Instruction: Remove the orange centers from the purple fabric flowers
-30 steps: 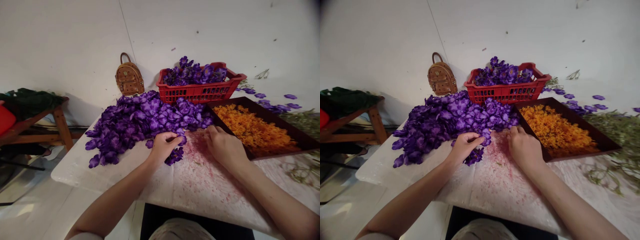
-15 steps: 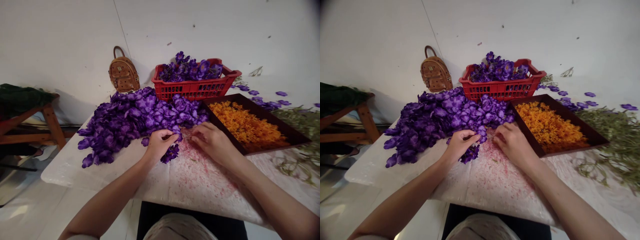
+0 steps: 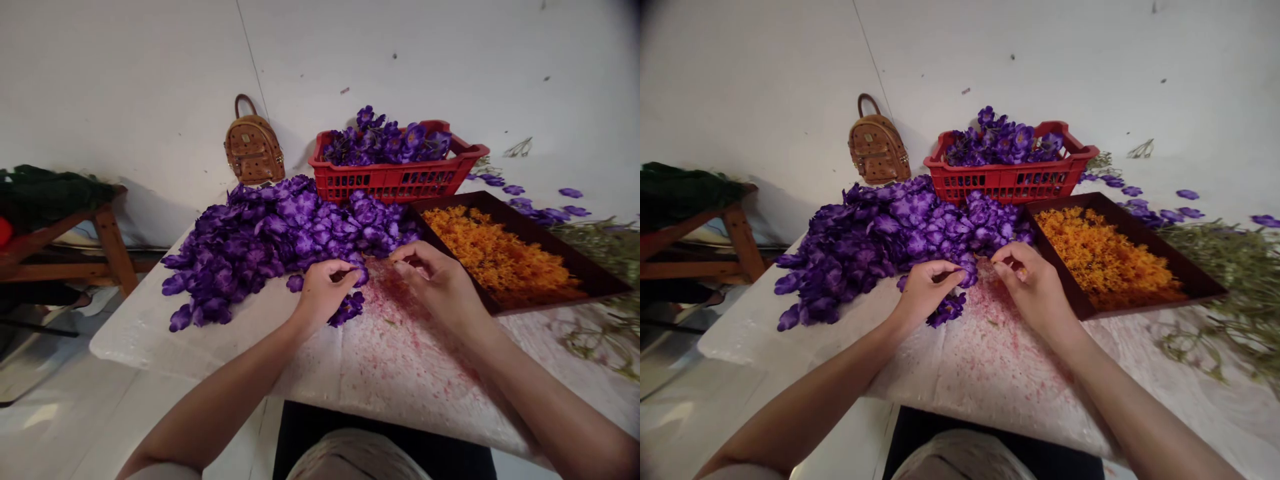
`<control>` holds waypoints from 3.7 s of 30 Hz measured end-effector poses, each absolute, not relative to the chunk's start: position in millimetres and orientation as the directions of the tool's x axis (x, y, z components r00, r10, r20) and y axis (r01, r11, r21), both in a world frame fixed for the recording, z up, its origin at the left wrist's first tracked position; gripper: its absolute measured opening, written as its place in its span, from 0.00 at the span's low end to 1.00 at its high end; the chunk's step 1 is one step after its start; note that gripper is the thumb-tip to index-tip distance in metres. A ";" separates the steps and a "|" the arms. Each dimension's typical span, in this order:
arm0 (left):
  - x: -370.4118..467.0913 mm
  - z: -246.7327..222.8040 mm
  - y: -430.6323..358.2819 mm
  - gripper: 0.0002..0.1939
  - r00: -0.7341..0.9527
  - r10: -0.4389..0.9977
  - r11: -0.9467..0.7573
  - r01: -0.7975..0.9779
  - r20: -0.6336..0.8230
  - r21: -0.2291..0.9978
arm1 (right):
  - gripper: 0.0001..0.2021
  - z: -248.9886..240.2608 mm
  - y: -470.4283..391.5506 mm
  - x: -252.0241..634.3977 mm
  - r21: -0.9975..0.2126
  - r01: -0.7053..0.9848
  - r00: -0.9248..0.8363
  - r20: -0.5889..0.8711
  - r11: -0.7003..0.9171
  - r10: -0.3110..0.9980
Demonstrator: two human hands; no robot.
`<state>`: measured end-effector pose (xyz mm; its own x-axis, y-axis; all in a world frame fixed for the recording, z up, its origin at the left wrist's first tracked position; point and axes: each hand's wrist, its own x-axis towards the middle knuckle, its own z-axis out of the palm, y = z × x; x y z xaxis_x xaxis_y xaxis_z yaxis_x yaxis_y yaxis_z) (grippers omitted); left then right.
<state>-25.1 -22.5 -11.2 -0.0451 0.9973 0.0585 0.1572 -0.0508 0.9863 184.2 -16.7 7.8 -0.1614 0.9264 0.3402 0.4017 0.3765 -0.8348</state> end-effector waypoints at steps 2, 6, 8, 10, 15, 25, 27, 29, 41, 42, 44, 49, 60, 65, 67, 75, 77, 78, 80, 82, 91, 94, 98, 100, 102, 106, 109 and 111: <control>-24.0 -10.8 -23.0 0.03 -0.051 0.996 -0.059 0.176 0.069 0.983 | 0.09 10.0 -17.7 182.5 -0.962 0.177 -0.166 0.181 0.210 0.969; -21.6 -7.4 -24.8 0.03 -0.037 0.997 -0.065 0.181 0.073 0.981 | 0.16 10.2 -21.1 177.6 -0.985 -0.116 -0.297 -0.088 -0.127 0.951; -20.6 -4.9 -26.1 0.03 -0.017 0.997 -0.075 0.175 0.079 0.982 | 0.18 10.5 -22.9 174.8 -0.967 -0.150 -0.345 -0.145 -0.207 0.927; -19.9 -2.7 -27.3 0.03 0.011 0.996 -0.089 0.150 0.088 0.985 | 0.18 10.6 -24.0 172.0 -0.946 -0.167 -0.380 -0.197 -0.277 0.904; -19.7 -1.5 -28.8 0.04 0.137 0.985 -0.120 0.091 0.107 0.989 | 0.21 9.2 -23.5 167.8 -0.901 -0.210 -0.407 -0.271 -0.379 0.872; -21.3 -2.2 -24.9 0.09 0.132 0.989 -0.069 0.043 0.062 0.997 | 0.16 7.8 -24.2 168.0 -0.983 -0.090 -0.378 -0.113 -0.158 0.919; -21.7 -0.5 -24.8 0.11 0.098 0.995 -0.006 0.024 0.003 1.000 | 0.12 7.2 -24.5 168.9 -0.995 0.063 -0.328 0.051 0.075 0.943; -21.9 1.1 -25.0 0.11 0.079 0.996 0.051 0.002 -0.051 0.999 | 0.07 6.8 -25.4 169.2 -0.912 0.274 -0.312 0.216 0.305 0.925; -24.4 -3.8 -25.4 0.08 0.089 0.995 0.046 0.058 -0.051 0.997 | 0.08 8.7 -26.4 171.6 -0.653 0.515 -0.279 0.485 0.555 0.829; -24.8 -5.5 -24.6 0.08 0.073 0.997 0.018 0.082 -0.024 0.997 | 0.08 9.9 -25.5 172.3 -0.729 0.473 -0.223 0.445 0.495 0.868; -24.7 -8.8 -23.1 0.06 0.048 0.998 -0.034 0.117 0.029 0.993 | 0.08 12.6 -24.9 172.4 -0.866 0.357 -0.168 0.310 0.351 0.936; -21.6 -12.5 -21.3 0.02 0.005 0.997 -0.079 0.162 0.080 0.984 | 0.13 15.2 -31.1 162.6 -0.988 0.127 -0.278 0.053 0.091 0.959; -23.0 -4.7 -22.9 0.03 0.038 0.999 0.001 0.106 -0.005 0.994 | 0.12 3.7 -19.5 167.0 -0.928 0.289 -0.250 0.165 0.236 0.954; -22.9 -2.8 -22.3 0.03 0.000 1.000 0.026 0.128 -0.026 0.991 | 0.13 6.8 -24.0 166.8 -0.965 0.210 -0.265 0.098 0.156 0.959; -22.7 -2.1 -22.5 0.02 -0.011 1.000 0.031 0.133 -0.029 0.991 | 0.14 7.0 -24.8 167.3 -0.974 0.189 -0.280 0.068 0.125 0.958; -22.0 -2.0 -23.1 0.03 -0.011 1.000 0.022 0.129 -0.021 0.991 | 0.14 8.5 -22.8 168.6 -0.951 0.242 -0.307 0.112 0.192 0.945; -21.6 -1.0 -23.3 0.03 -0.007 1.000 0.026 0.121 -0.025 0.992 | 0.14 8.4 -21.7 168.4 -0.933 0.273 -0.323 0.139 0.233 0.936; -21.3 -0.3 -23.6 0.03 -0.003 1.000 0.031 0.116 -0.031 0.993 | 0.14 8.1 -21.0 168.3 -0.923 0.291 -0.330 0.149 0.251 0.932; -20.6 1.2 -24.5 0.04 0.009 0.999 0.049 0.102 -0.051 0.994 | 0.14 7.1 -20.1 167.8 -0.905 0.326 -0.338 0.158 0.273 0.928; -19.9 2.1 -25.4 0.04 0.035 0.996 0.076 0.072 -0.079 0.995 | 0.13 6.3 -19.9 167.0 -0.896 0.353 -0.339 0.147 0.270 0.929; -24.1 -3.6 -25.4 0.08 0.116 0.990 -0.090 0.113 0.077 0.990 | 0.15 8.0 -23.9 166.7 -0.989 0.139 -0.310 0.010 0.055 0.951; -23.6 -4.7 -26.5 0.06 0.118 0.984 -0.155 0.176 0.136 0.972 | 0.17 9.9 -24.2 166.6 -0.992 -0.044 -0.326 -0.095 -0.116 0.941; -21.6 -3.7 -29.7 0.04 0.117 0.972 -0.226 0.236 0.204 0.945 | 0.19 12.1 -23.9 164.9 -0.964 -0.149 -0.357 -0.155 -0.220 0.921; -21.3 -3.0 -31.2 0.04 0.103 0.967 -0.254 0.249 0.235 0.935 | 0.18 11.5 -23.8 164.8 -0.960 -0.152 -0.379 -0.163 -0.235 0.911; -21.7 -2.7 -32.1 0.04 0.102 0.960 -0.280 0.264 0.262 0.923 | 0.18 9.2 -23.6 165.7 -0.958 -0.142 -0.391 -0.175 -0.248 0.903; -22.4 -2.7 -32.6 0.04 0.108 0.950 -0.311 0.284 0.292 0.907 | 0.17 5.1 -23.8 167.4 -0.981 -0.061 -0.340 -0.153 -0.184 0.928; -22.0 -1.9 -32.0 0.06 0.113 0.966 -0.253 0.246 0.231 0.936 | 0.15 5.7 -24.4 166.4 -1.000 0.010 -0.285 -0.014 -0.012 0.958; -21.4 -0.7 -31.2 0.08 0.119 0.980 -0.178 0.195 0.157 0.964 | 0.13 6.9 -24.9 165.2 -0.999 0.013 -0.283 0.039 0.045 0.958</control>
